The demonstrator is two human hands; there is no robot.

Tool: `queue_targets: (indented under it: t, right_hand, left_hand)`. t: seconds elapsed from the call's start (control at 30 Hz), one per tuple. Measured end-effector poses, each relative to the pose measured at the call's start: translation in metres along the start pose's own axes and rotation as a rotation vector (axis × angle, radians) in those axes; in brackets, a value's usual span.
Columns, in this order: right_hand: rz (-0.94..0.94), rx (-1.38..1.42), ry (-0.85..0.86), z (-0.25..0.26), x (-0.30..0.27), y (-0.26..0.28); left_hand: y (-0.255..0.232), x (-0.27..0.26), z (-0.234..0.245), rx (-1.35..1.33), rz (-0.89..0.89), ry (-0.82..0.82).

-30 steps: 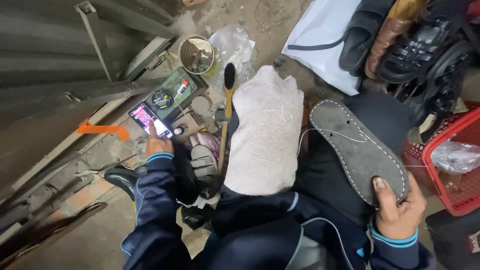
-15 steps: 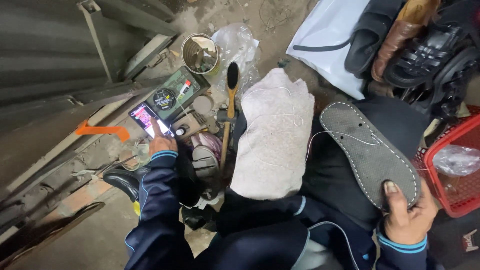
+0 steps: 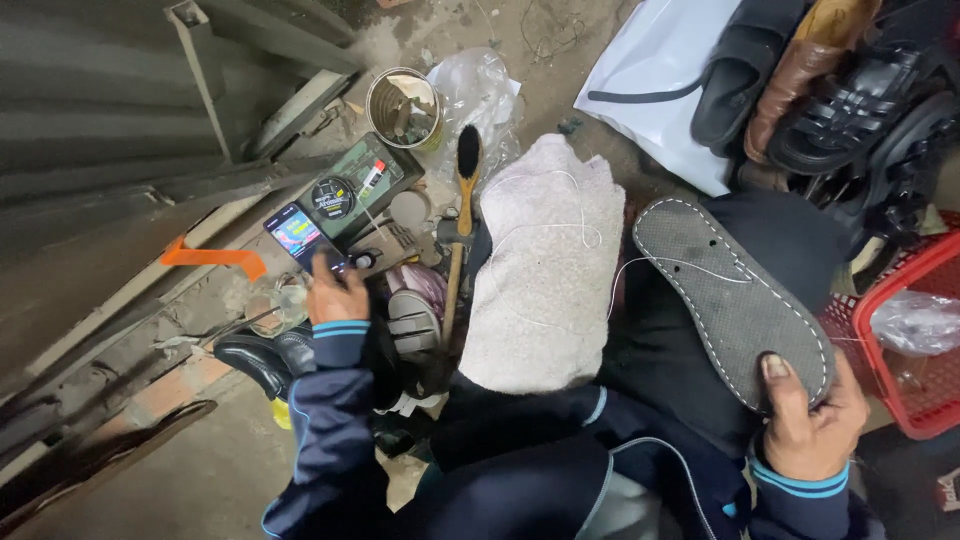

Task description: The person is sewing a shoe sole using a needle and white thread. They hold the shoe in their left hand and use their right hand to push the needle through the sole and pull the thread tight. The task is performed while sitting on the floor in a cluttered workshop.

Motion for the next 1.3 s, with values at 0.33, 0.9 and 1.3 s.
queue_targets:
  t: [0.33,0.9,1.3]
  right_hand:
    - [-0.014,0.046,-0.005,-0.002,0.001,-0.007]
    - [-0.14,0.185,0.235,-0.004,-0.003,-0.031]
    - [-0.017,0.457,0.169,0.001,0.007,-0.011]
  left_hand:
    - [-0.181,-0.125,0.058,-0.959,0.029,0.467]
    - [-0.29,-0.275,0.09,-0.294,-0.807,0.685]
    - [-0.331,-0.337,0.083,-0.163,-1.136,0.663]
Point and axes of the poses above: each hand's wrist, its own x-axis towards the middle knuckle, its own z-axis out of the back of the hand, y = z × x, the point moved 8 cm from there along x, towards the middle knuckle, and after that the axes turned 15 degrees about z, right-handed, at the moved point
